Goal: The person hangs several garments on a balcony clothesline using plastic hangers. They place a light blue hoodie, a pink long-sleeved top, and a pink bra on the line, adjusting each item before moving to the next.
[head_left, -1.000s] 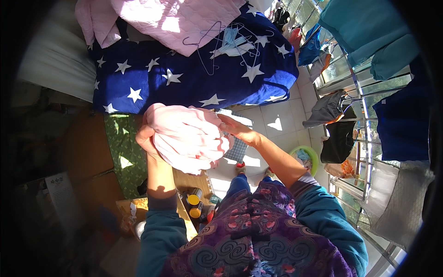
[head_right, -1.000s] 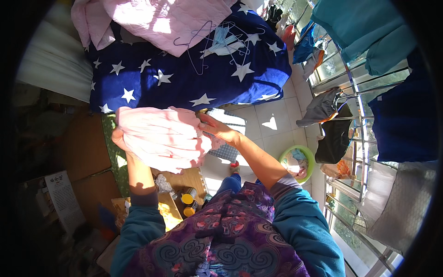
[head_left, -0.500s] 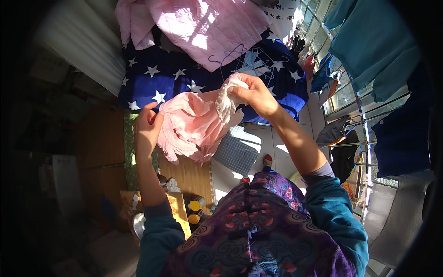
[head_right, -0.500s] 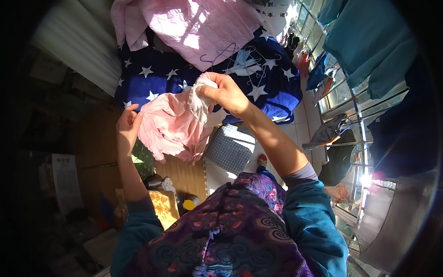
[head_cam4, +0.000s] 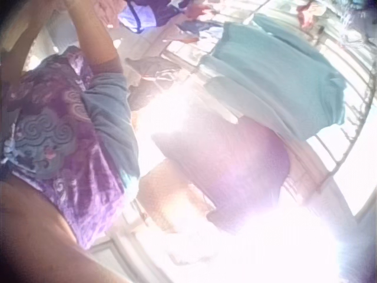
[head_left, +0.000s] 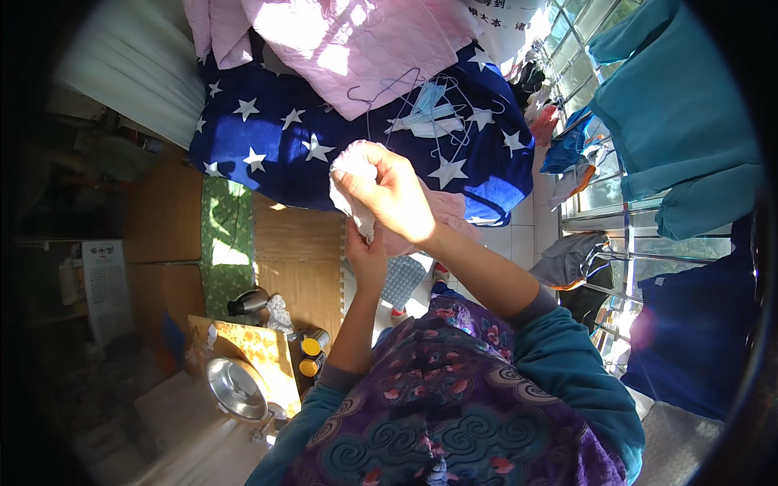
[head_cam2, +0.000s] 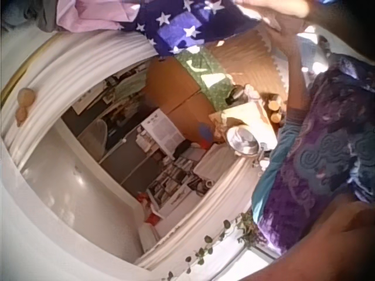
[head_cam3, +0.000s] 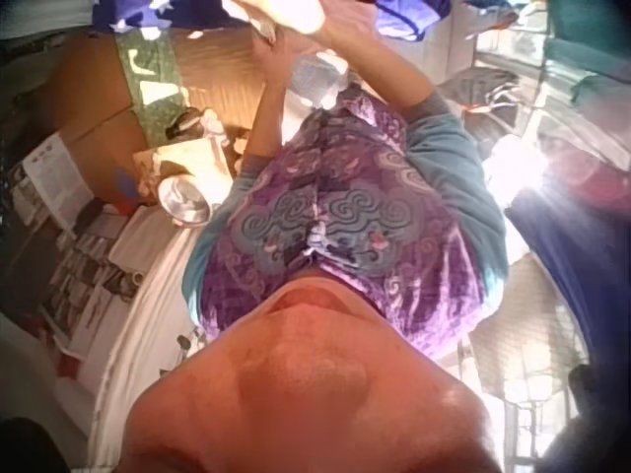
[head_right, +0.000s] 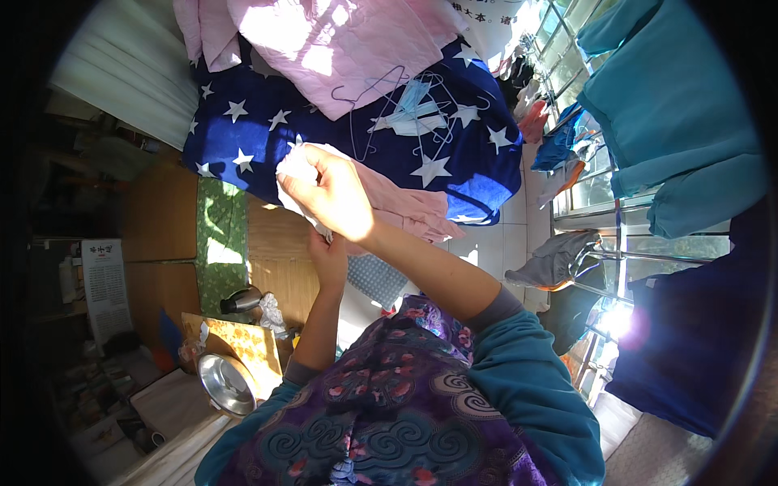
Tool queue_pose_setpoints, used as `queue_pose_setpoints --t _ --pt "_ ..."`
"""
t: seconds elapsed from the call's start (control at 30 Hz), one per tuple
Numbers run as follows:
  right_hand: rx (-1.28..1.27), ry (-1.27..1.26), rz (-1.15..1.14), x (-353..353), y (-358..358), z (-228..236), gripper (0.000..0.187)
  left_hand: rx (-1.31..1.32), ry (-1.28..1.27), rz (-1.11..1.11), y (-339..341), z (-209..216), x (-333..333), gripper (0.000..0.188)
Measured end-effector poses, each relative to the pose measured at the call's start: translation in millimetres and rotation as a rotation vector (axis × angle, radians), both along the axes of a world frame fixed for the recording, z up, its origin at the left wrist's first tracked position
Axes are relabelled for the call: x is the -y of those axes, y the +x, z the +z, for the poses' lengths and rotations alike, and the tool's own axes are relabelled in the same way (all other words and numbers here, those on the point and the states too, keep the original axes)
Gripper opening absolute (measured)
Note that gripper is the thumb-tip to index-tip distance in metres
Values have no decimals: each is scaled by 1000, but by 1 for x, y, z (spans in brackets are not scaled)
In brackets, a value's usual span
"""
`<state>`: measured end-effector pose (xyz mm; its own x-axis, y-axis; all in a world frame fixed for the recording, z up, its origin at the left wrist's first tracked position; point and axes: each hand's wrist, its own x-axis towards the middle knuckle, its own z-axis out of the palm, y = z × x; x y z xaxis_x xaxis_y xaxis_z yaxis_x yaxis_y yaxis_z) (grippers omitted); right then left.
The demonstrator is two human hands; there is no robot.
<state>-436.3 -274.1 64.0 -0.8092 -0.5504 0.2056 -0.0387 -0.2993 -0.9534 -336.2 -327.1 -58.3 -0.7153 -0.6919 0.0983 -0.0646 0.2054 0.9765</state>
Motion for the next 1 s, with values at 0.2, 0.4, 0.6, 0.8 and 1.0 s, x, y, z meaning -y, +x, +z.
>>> queue_pose_setpoints --t 0.2,0.4,0.6,0.8,1.0 --pt "59 157 -85 -29 -59 -45 12 407 144 -296 25 15 11 14" --pt "568 326 157 -37 -129 -195 28 234 776 -233 33 58 10 42" --pt "464 1038 -920 -60 -197 -383 31 -147 1260 -149 40 52 -3 66" --pt "981 120 -731 -72 -222 -423 20 -127 1272 -40 30 51 -11 67" --pt "527 207 -942 -119 -211 -355 22 -96 1238 -53 22 58 -12 68"
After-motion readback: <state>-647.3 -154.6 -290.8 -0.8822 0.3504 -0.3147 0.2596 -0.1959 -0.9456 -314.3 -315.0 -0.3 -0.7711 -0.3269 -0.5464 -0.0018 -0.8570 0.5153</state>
